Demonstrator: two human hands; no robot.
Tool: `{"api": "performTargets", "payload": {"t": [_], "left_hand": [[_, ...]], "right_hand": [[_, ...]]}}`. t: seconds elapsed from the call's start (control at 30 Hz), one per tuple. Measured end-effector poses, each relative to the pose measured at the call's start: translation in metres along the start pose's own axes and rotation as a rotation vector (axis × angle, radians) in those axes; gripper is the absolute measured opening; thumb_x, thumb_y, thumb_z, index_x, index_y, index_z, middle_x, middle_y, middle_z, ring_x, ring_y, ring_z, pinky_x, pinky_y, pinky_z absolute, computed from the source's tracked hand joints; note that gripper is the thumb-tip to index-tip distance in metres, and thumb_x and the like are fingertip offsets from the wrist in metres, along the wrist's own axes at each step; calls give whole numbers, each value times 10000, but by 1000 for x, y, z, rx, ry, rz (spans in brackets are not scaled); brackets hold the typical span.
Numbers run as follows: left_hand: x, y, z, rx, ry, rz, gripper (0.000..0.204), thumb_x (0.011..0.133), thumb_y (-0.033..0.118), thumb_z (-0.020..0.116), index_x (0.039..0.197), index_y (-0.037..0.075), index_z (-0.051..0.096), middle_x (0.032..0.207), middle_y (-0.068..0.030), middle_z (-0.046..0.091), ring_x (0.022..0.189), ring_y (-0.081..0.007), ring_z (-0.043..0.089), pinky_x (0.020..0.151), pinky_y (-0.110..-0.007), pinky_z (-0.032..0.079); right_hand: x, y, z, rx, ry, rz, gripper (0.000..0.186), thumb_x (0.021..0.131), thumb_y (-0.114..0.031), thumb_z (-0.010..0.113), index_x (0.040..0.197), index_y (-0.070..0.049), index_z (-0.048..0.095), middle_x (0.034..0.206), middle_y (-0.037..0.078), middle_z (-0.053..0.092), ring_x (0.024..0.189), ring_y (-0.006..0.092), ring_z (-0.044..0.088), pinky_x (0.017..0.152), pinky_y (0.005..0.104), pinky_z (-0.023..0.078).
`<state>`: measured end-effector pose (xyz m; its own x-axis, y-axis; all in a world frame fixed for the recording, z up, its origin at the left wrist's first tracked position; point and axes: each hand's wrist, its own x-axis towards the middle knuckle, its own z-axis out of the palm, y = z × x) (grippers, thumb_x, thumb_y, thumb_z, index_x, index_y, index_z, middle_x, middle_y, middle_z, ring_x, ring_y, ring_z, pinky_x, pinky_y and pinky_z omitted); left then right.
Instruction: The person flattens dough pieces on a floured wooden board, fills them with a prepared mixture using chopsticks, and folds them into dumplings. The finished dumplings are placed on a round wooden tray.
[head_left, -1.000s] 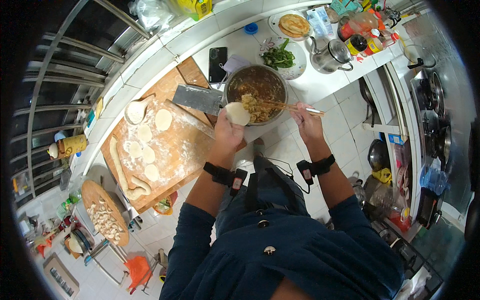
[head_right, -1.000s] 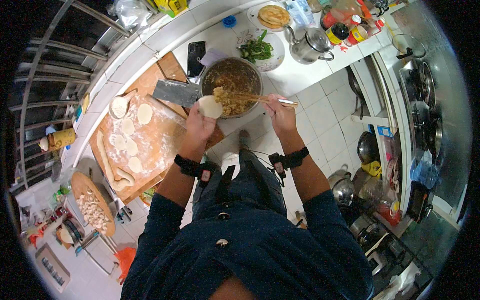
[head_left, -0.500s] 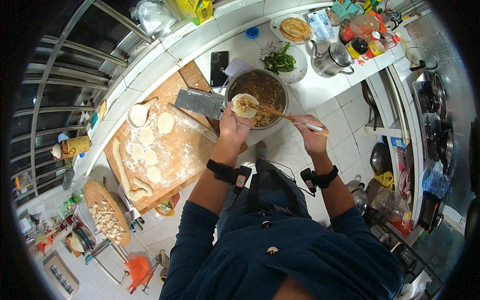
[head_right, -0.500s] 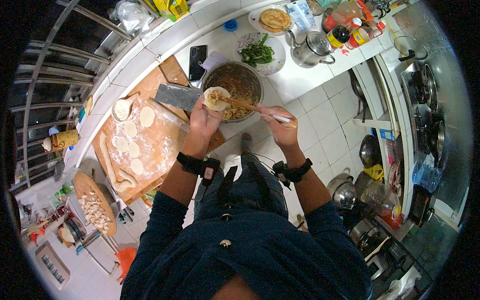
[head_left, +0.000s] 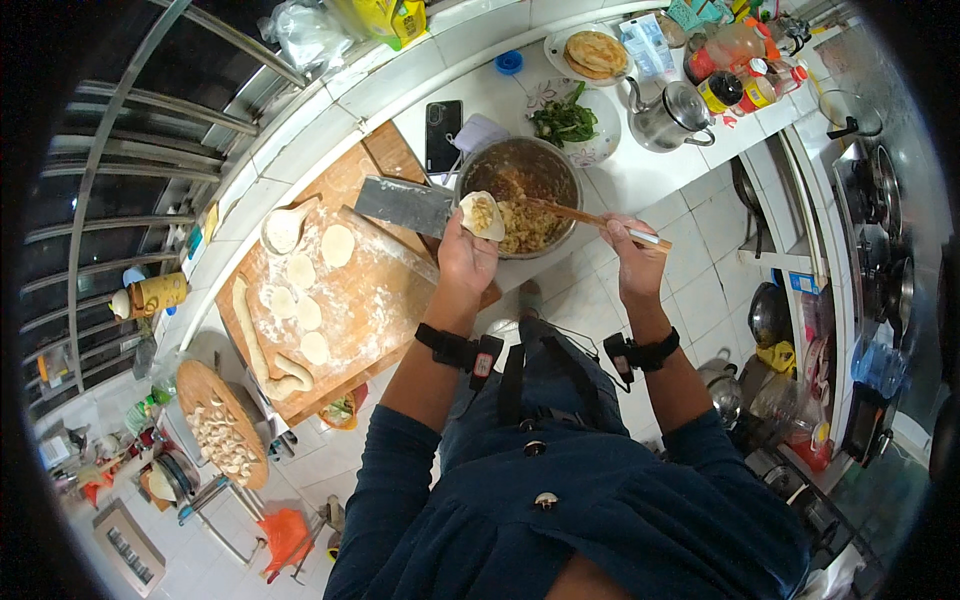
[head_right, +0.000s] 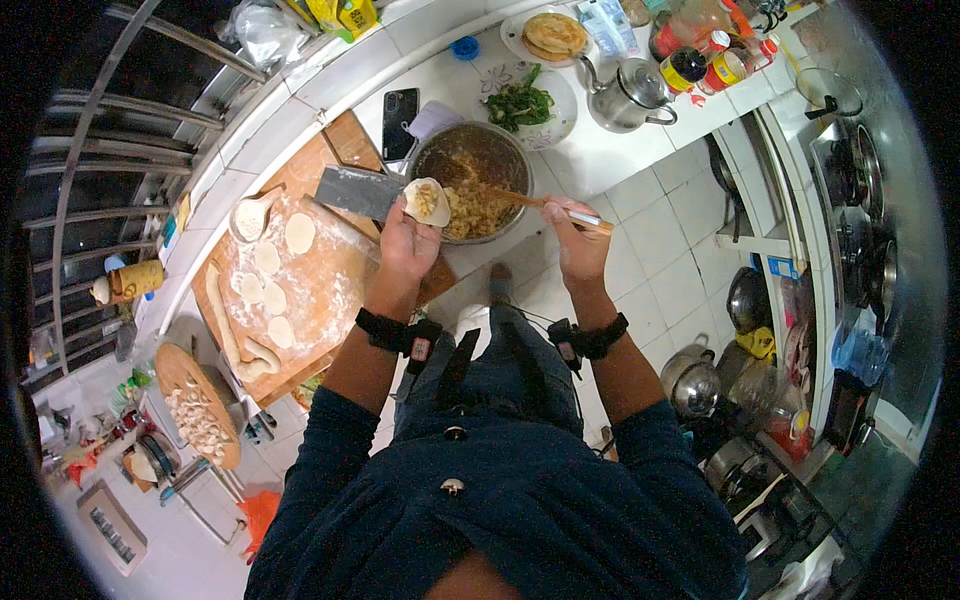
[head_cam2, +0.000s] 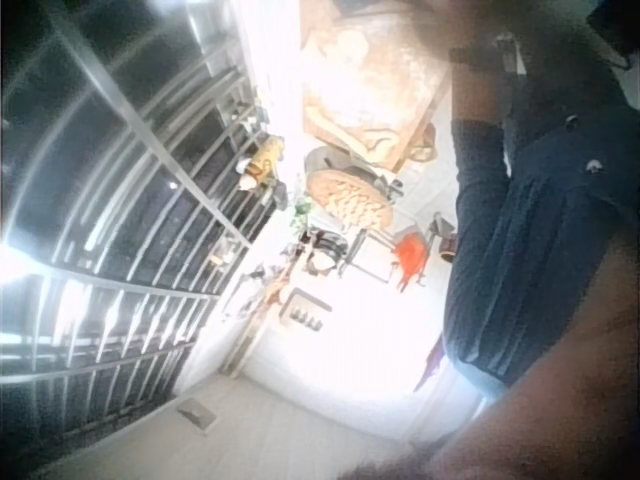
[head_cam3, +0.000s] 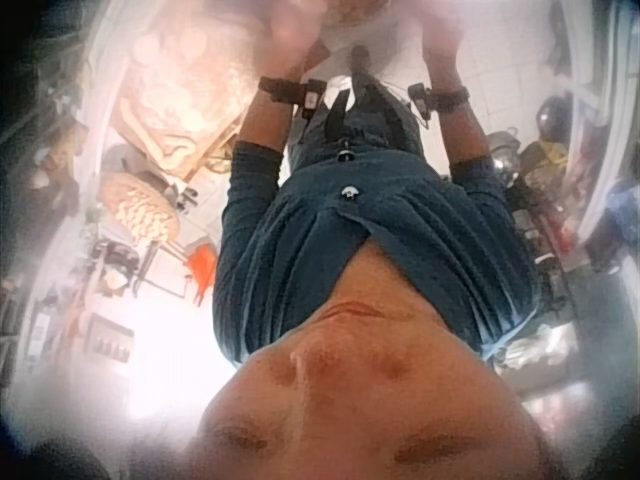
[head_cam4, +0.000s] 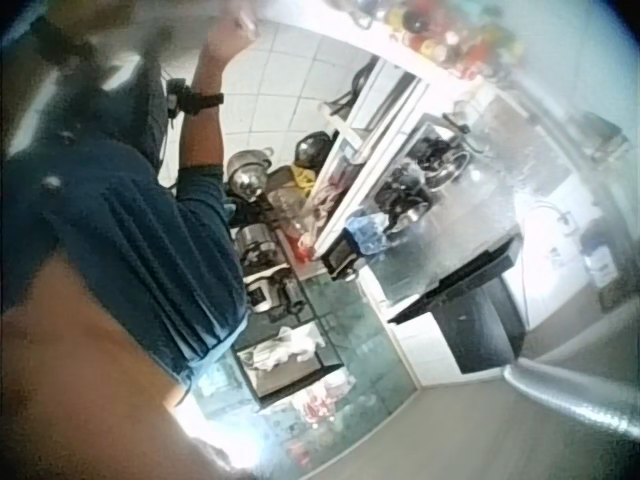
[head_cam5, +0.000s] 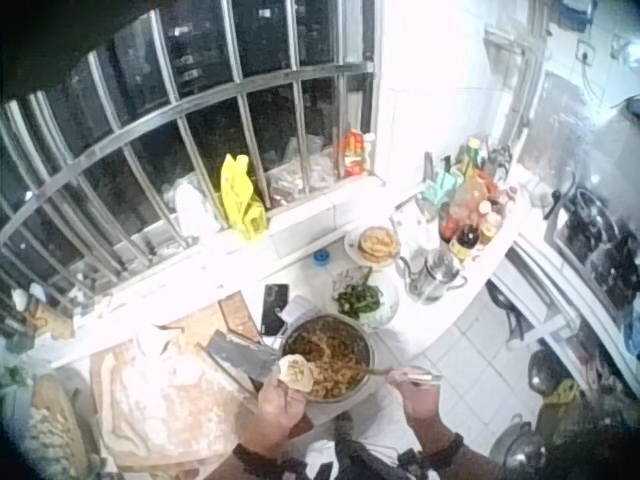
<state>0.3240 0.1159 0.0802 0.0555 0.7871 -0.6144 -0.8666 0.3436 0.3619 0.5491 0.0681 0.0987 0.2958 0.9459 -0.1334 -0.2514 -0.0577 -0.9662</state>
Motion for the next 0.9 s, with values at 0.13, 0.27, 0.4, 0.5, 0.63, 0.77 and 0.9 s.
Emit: {"api": "performTargets", "payload": {"t": [0.13,0.27,0.4,0.5,0.63,0.77,0.9], "left_hand": [[-1,-1,0,6,-61,-26,384,983,270,321,1221,-4,447,1222,-126,538,1125,-255,521,991,-360,404],[-2,-5,2,-21,-133,-64,409,986,274,288,1237,-13,438,1241,-140,526,1151,-274,505,1016,-393,382],[-3,-6,1,-49,-156,-57,421,986,276,283,1247,-14,442,1262,-147,515,1176,-286,487,1032,-421,363],[-3,-3,-1,-65,-212,-57,419,982,274,293,1243,-15,446,1262,-145,516,1178,-287,485,1035,-424,362],[-4,-1,-1,-62,-218,-66,411,987,262,270,1247,-11,432,1258,-146,514,1162,-284,499,1019,-412,391],[-8,2,2,-23,-178,-57,411,986,261,269,1250,-10,430,1262,-144,512,1168,-286,494,1023,-413,386],[-10,6,2,-13,-197,-89,414,984,267,270,1246,-10,432,1258,-142,515,1164,-286,496,1021,-415,383]], "right_hand": [[-9,-16,9,169,-75,109,139,881,-77,599,976,24,609,973,138,632,894,201,613,821,337,522],[-10,-25,17,216,-60,183,158,871,-109,628,949,29,628,916,126,657,835,199,632,779,330,518],[-8,-26,20,205,-6,172,160,869,-104,628,956,29,625,919,129,658,838,201,634,779,329,518],[-9,-26,19,215,-15,179,162,868,-102,630,960,31,622,918,132,658,836,201,634,777,327,518],[-8,-27,17,194,-39,177,158,869,-96,627,961,32,619,918,134,654,825,194,630,762,318,517],[-4,-31,18,183,14,179,141,870,-94,624,946,25,618,895,117,642,797,183,621,752,309,517],[0,-34,19,290,1,197,121,875,-87,615,935,18,610,895,99,624,821,172,610,761,299,515]]}}
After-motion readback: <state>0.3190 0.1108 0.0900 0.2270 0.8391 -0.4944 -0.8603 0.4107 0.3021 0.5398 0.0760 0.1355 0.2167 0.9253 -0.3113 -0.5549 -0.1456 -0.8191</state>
